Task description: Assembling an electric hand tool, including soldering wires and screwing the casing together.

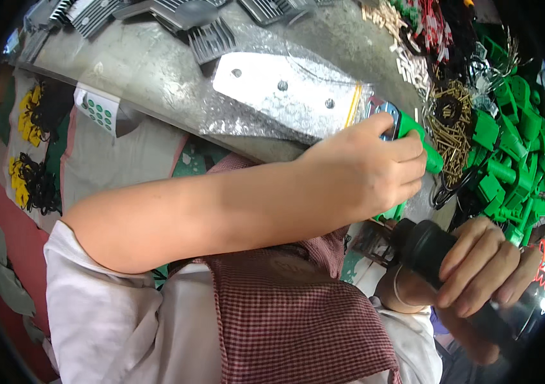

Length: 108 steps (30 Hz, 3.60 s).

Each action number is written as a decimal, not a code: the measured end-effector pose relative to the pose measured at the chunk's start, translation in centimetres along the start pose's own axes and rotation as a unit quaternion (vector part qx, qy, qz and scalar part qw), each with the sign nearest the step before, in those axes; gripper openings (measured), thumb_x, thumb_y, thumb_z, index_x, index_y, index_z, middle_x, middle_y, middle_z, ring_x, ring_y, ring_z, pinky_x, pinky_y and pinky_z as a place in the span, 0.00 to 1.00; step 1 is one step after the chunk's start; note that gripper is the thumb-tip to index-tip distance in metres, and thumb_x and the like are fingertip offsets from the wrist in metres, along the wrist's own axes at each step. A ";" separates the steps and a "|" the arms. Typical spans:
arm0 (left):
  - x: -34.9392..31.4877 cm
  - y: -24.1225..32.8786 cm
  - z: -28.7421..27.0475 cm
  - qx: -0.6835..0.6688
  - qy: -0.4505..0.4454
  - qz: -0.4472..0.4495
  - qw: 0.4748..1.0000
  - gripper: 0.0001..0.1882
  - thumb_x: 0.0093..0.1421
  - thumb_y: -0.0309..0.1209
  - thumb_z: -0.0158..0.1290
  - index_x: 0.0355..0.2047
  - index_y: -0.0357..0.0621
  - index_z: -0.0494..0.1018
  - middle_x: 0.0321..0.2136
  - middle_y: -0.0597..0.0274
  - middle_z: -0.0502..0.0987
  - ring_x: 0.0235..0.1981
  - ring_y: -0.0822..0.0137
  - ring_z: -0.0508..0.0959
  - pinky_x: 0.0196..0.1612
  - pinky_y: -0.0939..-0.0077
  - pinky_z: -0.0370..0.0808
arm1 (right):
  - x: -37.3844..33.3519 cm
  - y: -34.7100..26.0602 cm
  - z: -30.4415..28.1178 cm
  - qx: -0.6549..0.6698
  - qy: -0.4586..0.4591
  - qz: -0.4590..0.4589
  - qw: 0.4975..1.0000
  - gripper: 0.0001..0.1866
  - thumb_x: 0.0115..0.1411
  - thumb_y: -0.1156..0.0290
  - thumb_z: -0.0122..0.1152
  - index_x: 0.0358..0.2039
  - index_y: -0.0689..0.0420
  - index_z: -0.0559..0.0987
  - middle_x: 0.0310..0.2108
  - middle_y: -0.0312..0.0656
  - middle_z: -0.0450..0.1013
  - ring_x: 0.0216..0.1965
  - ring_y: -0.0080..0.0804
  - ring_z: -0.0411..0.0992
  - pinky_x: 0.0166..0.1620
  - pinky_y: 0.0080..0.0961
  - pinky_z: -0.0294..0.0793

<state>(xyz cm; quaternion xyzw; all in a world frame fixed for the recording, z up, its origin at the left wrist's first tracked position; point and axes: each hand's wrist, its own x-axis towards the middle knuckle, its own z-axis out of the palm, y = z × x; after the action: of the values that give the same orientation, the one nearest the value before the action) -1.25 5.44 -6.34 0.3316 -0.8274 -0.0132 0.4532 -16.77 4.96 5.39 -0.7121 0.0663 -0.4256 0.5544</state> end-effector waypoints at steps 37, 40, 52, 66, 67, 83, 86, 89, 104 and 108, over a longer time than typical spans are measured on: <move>-0.2 0.9 1.7 0.060 -0.001 -0.010 0.998 0.11 0.55 0.34 0.53 0.37 0.45 0.78 0.44 0.62 0.75 0.54 0.61 0.68 0.46 0.62 0.72 | -1.9 -2.1 -1.5 -0.086 0.128 -0.012 0.988 0.28 0.48 0.57 0.78 0.37 0.55 0.68 0.19 0.31 0.75 0.18 0.19 0.74 0.24 0.12 0.73; -0.2 1.2 1.8 0.047 0.003 -0.017 0.999 0.11 0.55 0.34 0.53 0.36 0.44 0.78 0.44 0.61 0.75 0.54 0.61 0.68 0.46 0.62 0.71 | -2.0 -1.1 -1.6 -0.042 0.116 -0.029 0.992 0.28 0.48 0.55 0.78 0.37 0.55 0.68 0.19 0.32 0.75 0.17 0.21 0.75 0.23 0.13 0.75; -0.2 1.9 1.0 0.066 -0.047 -0.039 0.996 0.17 0.54 0.41 0.57 0.44 0.56 0.74 0.53 0.67 0.73 0.58 0.64 0.69 0.46 0.59 0.71 | -0.9 -1.4 -4.6 0.060 -0.076 0.059 0.993 0.10 0.67 0.68 0.55 0.42 0.58 0.68 0.30 0.48 0.78 0.28 0.43 0.79 0.31 0.35 0.81; -0.7 1.3 -5.1 -0.038 -0.145 -0.222 0.964 0.37 0.42 0.44 0.68 0.51 0.38 0.72 0.49 0.51 0.76 0.47 0.49 0.76 0.50 0.60 0.69 | -7.1 -0.8 -10.4 0.260 0.427 -0.054 0.864 0.19 0.60 0.59 0.58 0.43 0.60 0.68 0.28 0.33 0.57 0.31 0.25 0.59 0.47 0.33 0.67; -0.5 1.1 -4.9 -0.040 -0.147 -0.216 0.964 0.37 0.42 0.44 0.68 0.51 0.38 0.72 0.49 0.51 0.76 0.47 0.49 0.76 0.50 0.60 0.69 | -8.0 0.2 -10.6 0.251 0.477 -0.055 0.841 0.19 0.60 0.60 0.59 0.43 0.59 0.68 0.27 0.33 0.59 0.30 0.26 0.61 0.45 0.33 0.68; 0.6 0.6 -5.2 -0.090 -0.175 -0.273 0.942 0.34 0.43 0.47 0.69 0.45 0.38 0.74 0.44 0.54 0.79 0.45 0.53 0.79 0.48 0.62 0.71 | -9.2 3.0 -10.5 0.345 0.508 -0.070 0.786 0.19 0.59 0.60 0.60 0.42 0.60 0.70 0.27 0.33 0.61 0.29 0.23 0.64 0.42 0.29 0.71; 0.4 0.6 -5.1 -0.083 -0.165 -0.245 0.952 0.34 0.42 0.48 0.68 0.45 0.37 0.74 0.44 0.53 0.80 0.45 0.53 0.79 0.48 0.63 0.70 | -9.1 3.1 -10.1 0.343 0.511 -0.072 0.785 0.19 0.59 0.60 0.60 0.42 0.60 0.69 0.27 0.33 0.61 0.29 0.23 0.64 0.43 0.29 0.71; 0.3 0.6 -5.0 -0.079 -0.160 -0.249 0.952 0.34 0.41 0.47 0.69 0.44 0.37 0.75 0.45 0.52 0.80 0.45 0.54 0.80 0.47 0.63 0.71 | -9.0 3.4 -10.1 0.352 0.508 -0.072 0.783 0.19 0.58 0.60 0.60 0.41 0.59 0.69 0.26 0.33 0.61 0.28 0.23 0.64 0.43 0.29 0.71; 0.5 -0.2 -4.5 -0.132 -0.159 -0.234 0.950 0.33 0.40 0.42 0.70 0.42 0.32 0.76 0.43 0.47 0.81 0.43 0.52 0.82 0.46 0.64 0.73 | -7.8 3.3 -10.0 0.381 0.512 -0.027 0.769 0.17 0.58 0.61 0.60 0.38 0.59 0.66 0.26 0.34 0.62 0.28 0.25 0.64 0.42 0.29 0.69; 0.4 -0.1 -4.5 -0.139 -0.153 -0.231 0.951 0.32 0.39 0.40 0.70 0.43 0.32 0.76 0.44 0.46 0.80 0.43 0.52 0.81 0.45 0.65 0.74 | -8.1 2.9 -10.2 0.381 0.516 -0.033 0.766 0.17 0.58 0.63 0.60 0.39 0.60 0.66 0.26 0.34 0.62 0.28 0.25 0.64 0.42 0.28 0.69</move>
<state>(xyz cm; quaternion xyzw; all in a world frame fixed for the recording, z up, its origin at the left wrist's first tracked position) 2.05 6.38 -3.40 0.4416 -0.7774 -0.2828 0.3473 -27.64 0.99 -1.13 -0.1169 0.1510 -0.7371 0.6483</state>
